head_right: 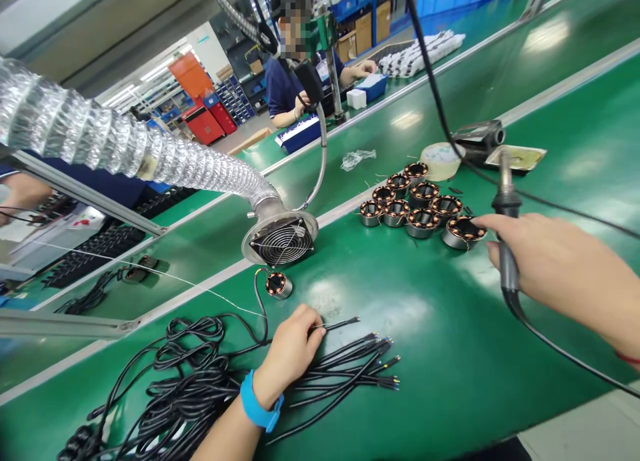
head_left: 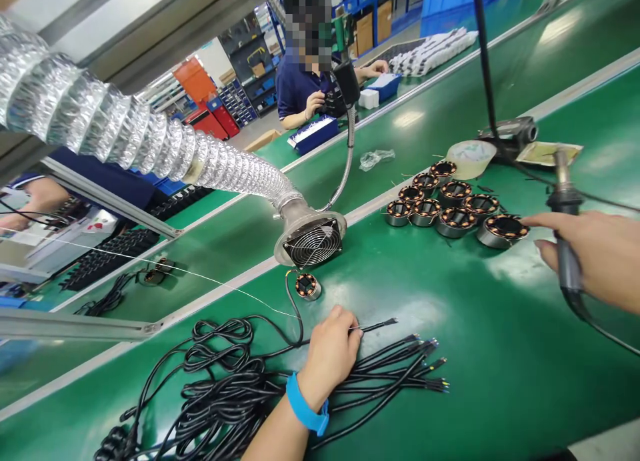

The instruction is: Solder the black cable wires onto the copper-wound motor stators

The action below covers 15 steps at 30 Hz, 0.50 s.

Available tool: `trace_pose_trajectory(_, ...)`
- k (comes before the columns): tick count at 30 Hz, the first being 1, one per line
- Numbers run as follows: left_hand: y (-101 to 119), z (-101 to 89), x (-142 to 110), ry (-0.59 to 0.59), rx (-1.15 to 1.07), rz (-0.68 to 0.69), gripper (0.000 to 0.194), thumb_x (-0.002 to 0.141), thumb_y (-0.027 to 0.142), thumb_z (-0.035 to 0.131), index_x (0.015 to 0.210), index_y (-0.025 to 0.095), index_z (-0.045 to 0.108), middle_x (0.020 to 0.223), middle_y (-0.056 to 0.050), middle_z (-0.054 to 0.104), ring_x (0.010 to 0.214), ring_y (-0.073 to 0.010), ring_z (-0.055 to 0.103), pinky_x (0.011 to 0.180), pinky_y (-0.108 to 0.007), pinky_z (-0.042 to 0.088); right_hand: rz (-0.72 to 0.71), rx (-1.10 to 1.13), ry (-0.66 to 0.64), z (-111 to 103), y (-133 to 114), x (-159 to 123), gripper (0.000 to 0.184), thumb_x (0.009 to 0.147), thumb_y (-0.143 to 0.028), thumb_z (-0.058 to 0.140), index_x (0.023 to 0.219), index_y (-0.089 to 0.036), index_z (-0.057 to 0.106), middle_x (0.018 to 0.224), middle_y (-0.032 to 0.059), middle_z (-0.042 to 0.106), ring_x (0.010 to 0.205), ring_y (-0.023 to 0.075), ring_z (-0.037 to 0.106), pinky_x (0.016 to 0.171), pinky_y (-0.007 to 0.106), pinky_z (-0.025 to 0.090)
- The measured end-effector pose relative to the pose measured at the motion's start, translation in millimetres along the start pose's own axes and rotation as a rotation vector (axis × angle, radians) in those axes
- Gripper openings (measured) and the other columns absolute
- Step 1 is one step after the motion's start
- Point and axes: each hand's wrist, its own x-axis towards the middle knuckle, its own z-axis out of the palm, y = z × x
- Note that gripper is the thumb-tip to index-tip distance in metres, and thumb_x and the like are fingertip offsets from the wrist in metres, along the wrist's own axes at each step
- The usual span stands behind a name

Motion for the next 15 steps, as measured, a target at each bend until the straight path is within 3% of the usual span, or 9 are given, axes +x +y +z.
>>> trace_pose_trajectory(3, 0, -0.8, -1, -0.045, 0.014, 0.008, 0.014, 0.094, 0.014, 0.050, 0.093, 0.017, 0.063, 0.105, -0.010, 0.068, 0.096, -0.0237, 0.063, 0.087, -0.035, 0.045, -0.131, -0.153, -0.105, 13, 19, 10, 0.055, 0.101, -0.060, 0.022, 0.101, -0.025, 0.064, 0.076, 0.0132, 0.063, 0.069, 0.0312, 0.060, 0.063, 0.045, 0.043)
trace_pose_trajectory(6, -2, -0.3, -1, -0.082, -0.036, 0.047, 0.010, 0.091, 0.014, 0.053, 0.088, 0.017, 0.062, 0.100, -0.009, 0.068, 0.091, -0.0226, 0.062, 0.083, -0.034, 0.044, -0.142, -0.184, -0.126, 18, 8, 15, 0.053, 0.101, -0.056, 0.021, 0.098, -0.024, 0.063, 0.077, 0.0139, 0.065, 0.073, 0.0329, 0.061, 0.066, 0.047, 0.045)
trace_pose_trajectory(10, -5, 0.8, 1, -0.006, -0.266, 0.074, 0.016, 0.092, 0.019, 0.052, 0.077, 0.018, 0.058, 0.084, -0.004, 0.064, 0.083, -0.0188, 0.057, 0.080, -0.031, 0.041, -0.220, -0.133, -0.090, 21, -42, 20, 0.042, 0.102, -0.053, 0.033, 0.099, -0.022, 0.061, 0.076, 0.0109, 0.065, 0.070, 0.0308, 0.061, 0.071, 0.046, 0.047)
trace_pose_trajectory(15, -6, -4.4, 7, 0.038, -0.720, -0.163, 0.015, 0.090, 0.021, 0.053, 0.076, 0.018, 0.056, 0.061, 0.006, 0.047, 0.060, -0.0113, 0.043, 0.064, -0.025, 0.035, -0.327, 0.031, -0.059, 38, -121, 25, 0.024, 0.101, -0.038, 0.045, 0.099, -0.021, 0.062, 0.076, 0.0059, 0.068, 0.059, 0.0207, 0.060, 0.062, 0.036, 0.046)
